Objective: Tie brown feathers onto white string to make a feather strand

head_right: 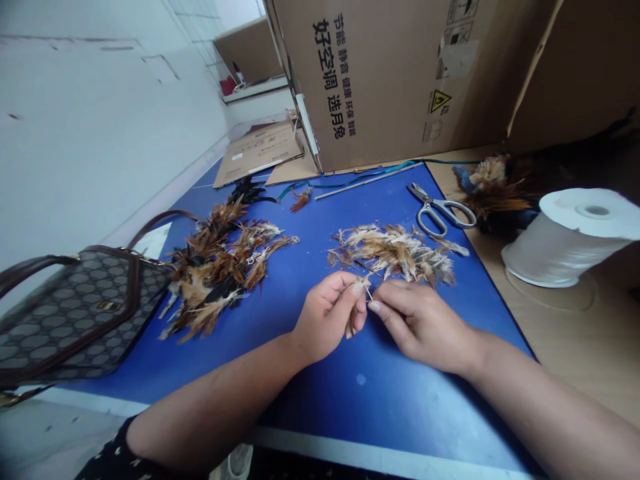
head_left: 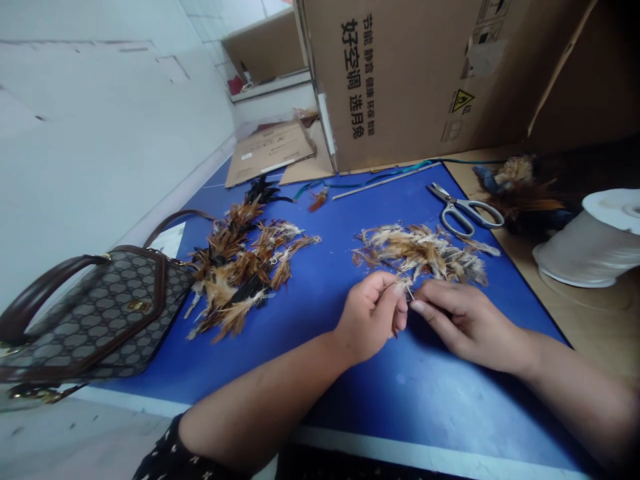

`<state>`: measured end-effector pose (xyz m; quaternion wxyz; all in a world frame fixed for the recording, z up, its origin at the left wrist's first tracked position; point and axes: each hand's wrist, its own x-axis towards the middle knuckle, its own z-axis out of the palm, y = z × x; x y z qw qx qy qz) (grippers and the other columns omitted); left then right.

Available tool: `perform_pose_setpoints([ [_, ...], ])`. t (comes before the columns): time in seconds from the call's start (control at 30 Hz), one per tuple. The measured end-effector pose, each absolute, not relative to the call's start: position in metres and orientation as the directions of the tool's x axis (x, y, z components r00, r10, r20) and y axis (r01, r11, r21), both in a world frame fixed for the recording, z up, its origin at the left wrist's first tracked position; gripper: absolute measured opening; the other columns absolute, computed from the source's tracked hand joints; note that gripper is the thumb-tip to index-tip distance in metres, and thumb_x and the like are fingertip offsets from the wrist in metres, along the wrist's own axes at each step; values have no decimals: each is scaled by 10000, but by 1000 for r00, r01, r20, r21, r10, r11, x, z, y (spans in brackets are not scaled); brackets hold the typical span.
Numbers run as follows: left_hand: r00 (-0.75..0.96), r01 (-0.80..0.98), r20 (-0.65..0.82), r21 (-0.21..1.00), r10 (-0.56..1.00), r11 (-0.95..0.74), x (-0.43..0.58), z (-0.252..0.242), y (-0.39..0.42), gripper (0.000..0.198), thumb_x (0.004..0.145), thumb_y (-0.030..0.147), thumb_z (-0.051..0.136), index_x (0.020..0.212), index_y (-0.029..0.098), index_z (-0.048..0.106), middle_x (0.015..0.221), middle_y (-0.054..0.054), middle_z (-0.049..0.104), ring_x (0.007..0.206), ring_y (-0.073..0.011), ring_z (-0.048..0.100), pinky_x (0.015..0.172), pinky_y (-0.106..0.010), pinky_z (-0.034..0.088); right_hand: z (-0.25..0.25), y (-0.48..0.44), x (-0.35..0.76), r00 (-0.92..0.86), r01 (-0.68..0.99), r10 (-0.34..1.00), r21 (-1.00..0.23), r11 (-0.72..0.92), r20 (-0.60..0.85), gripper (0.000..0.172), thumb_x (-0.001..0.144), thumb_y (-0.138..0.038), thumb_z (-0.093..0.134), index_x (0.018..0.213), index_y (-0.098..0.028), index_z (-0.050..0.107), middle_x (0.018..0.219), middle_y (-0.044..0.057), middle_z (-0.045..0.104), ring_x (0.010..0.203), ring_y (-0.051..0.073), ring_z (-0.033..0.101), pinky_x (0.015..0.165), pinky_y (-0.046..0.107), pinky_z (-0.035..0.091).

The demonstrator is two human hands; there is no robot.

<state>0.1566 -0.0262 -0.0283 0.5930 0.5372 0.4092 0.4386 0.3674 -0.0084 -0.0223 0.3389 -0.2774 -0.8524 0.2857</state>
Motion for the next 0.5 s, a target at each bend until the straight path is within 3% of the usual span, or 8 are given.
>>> perform_pose_setpoints([
  [0.1,290,-134,-86,983,953,129,159,-32,-25,348,1065,474,620,855,199,580,558,50,557,454,-78,457,482,-210,399,-22,-10,364,-676,209,590,-654,727,441,184,1100,-121,563,1065,-220,714,955,39,712,860,149,688,816,264,533],
  [0.23,307,-284,-200,914,930,291,161,-35,-23,370,990,494,726,840,184,592,584,49,532,458,-66,438,453,-203,326,-18,-9,365,-628,202,576,-606,770,523,147,1050,-100,619,1042,-214,712,979,66,667,880,181,656,809,306,534],
  [0.33,290,-425,-304,808,907,407,164,-37,-22,434,884,505,843,819,186,557,648,52,519,490,-62,456,455,-201,311,-11,-11,366,-549,182,612,-633,752,569,139,1034,-108,637,997,-211,722,1138,121,696,1103,251,676,951,370,545],
  [0.4,310,-463,-351,756,883,463,167,-39,-22,462,821,497,903,842,180,568,657,53,524,493,-62,456,456,-202,307,-8,-15,365,-546,82,657,-748,659,519,165,1064,-138,612,986,-224,730,1139,119,721,1166,274,671,1009,408,533],
  [0.5,359,-491,-360,712,861,502,172,-42,-25,481,788,495,934,858,172,585,625,57,515,487,-63,443,462,-206,301,-11,-22,360,-586,-176,722,-927,330,368,230,1133,-250,550,971,-237,713,929,77,707,953,249,673,932,426,535],
])
